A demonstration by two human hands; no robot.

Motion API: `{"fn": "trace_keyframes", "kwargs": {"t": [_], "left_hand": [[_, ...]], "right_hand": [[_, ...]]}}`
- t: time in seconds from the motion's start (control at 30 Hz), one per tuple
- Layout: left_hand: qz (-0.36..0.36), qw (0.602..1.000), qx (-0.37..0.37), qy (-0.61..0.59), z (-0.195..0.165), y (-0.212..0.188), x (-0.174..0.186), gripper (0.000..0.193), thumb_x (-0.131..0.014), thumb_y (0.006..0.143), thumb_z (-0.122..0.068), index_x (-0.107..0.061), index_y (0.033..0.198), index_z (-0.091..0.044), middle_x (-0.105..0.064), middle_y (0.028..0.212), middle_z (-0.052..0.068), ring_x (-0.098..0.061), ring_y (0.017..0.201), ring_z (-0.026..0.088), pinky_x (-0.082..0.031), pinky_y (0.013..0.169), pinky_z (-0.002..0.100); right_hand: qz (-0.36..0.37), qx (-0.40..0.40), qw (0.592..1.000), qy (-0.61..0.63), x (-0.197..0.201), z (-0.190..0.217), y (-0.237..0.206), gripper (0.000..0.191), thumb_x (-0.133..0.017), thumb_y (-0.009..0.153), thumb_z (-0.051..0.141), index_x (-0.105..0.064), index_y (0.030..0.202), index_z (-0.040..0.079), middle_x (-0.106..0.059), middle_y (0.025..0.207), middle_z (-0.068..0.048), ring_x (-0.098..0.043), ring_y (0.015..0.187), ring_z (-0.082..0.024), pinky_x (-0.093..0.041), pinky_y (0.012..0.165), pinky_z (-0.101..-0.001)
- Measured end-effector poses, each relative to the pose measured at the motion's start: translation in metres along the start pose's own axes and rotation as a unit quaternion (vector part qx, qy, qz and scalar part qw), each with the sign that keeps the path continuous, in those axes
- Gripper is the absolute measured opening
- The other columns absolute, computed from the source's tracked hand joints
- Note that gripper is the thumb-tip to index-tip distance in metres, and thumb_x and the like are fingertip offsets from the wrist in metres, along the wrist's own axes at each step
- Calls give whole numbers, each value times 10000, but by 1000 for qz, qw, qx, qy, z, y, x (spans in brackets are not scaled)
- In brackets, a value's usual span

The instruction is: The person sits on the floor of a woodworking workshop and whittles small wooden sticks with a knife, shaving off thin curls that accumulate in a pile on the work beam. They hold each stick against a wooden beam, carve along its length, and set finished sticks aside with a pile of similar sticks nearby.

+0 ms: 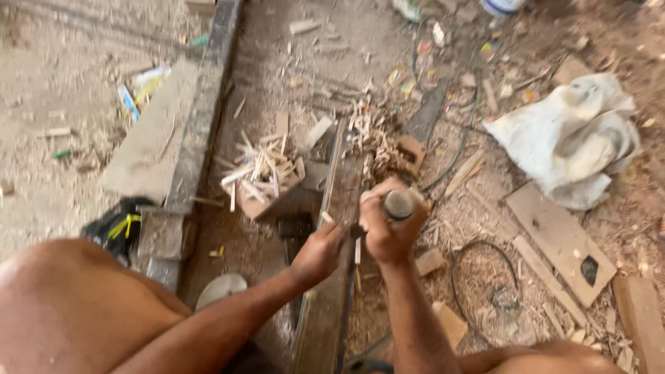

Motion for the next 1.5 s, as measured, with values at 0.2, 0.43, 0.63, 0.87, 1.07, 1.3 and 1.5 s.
{"fn": "trace_keyframes", "kwargs": {"t": [0.2,0.43,0.63,0.87,1.07,1.3,1.5], "left_hand": [[5,999,-17,41,17,-5,-4,173,-554,775,107,-568,903,-9,-575,897,204,-599,854,439,-513,719,520],[25,999,10,29,31,-12,-16,126,-563,800,73,-570,895,-9,-571,871,201,-590,803,444,-488,677,531],[18,1000,3,23,29,-9,-15,62,-600,859,52,-577,885,0,-554,836,203,-608,786,431,-502,681,520],[22,1000,19,1,18,-2,0,187,-557,788,107,-625,923,-4,-616,926,200,-639,895,441,-528,734,508],[31,998,54,14,11,2,1,103,-585,844,84,-581,918,12,-606,950,201,-631,871,431,-532,744,501],[14,1000,9,-7,6,0,9,206,-567,796,102,-602,980,16,-609,952,217,-619,894,460,-521,747,506],[40,999,30,22,7,1,9,201,-567,817,91,-625,983,-7,-624,932,194,-642,875,436,-532,752,499]], "right_hand": [[13,-15,1000,9,-3,-6,2,149,-619,900,41,-636,751,43,-637,606,-42,-621,493,-106,-494,426,-251],[1,-137,985,108,-7,6,1,105,-620,932,-2,-607,830,17,-653,709,-58,-577,562,-95,-444,491,-243],[8,-63,997,37,-6,24,4,170,-592,929,-10,-632,770,32,-640,658,-44,-584,528,-82,-431,475,-242],[39,-6,999,22,-4,3,5,147,-587,890,15,-637,756,47,-640,626,-31,-610,521,-92,-467,466,-243],[21,-42,997,62,-7,14,10,174,-606,925,12,-598,755,48,-605,648,-19,-563,532,-86,-424,460,-250],[42,-62,996,45,-5,13,2,200,-630,910,-13,-579,724,41,-582,608,1,-548,513,-72,-392,455,-246],[36,-78,995,58,-14,29,8,151,-646,899,7,-613,756,43,-619,648,-24,-576,520,-81,-427,449,-253]]}}
Point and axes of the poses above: each hand's wrist, its own y-axis towards the middle knuckle, its own x-axis out of the back of the hand, z = x × y, the point moved 3 cm from there along y, towards the middle knuckle
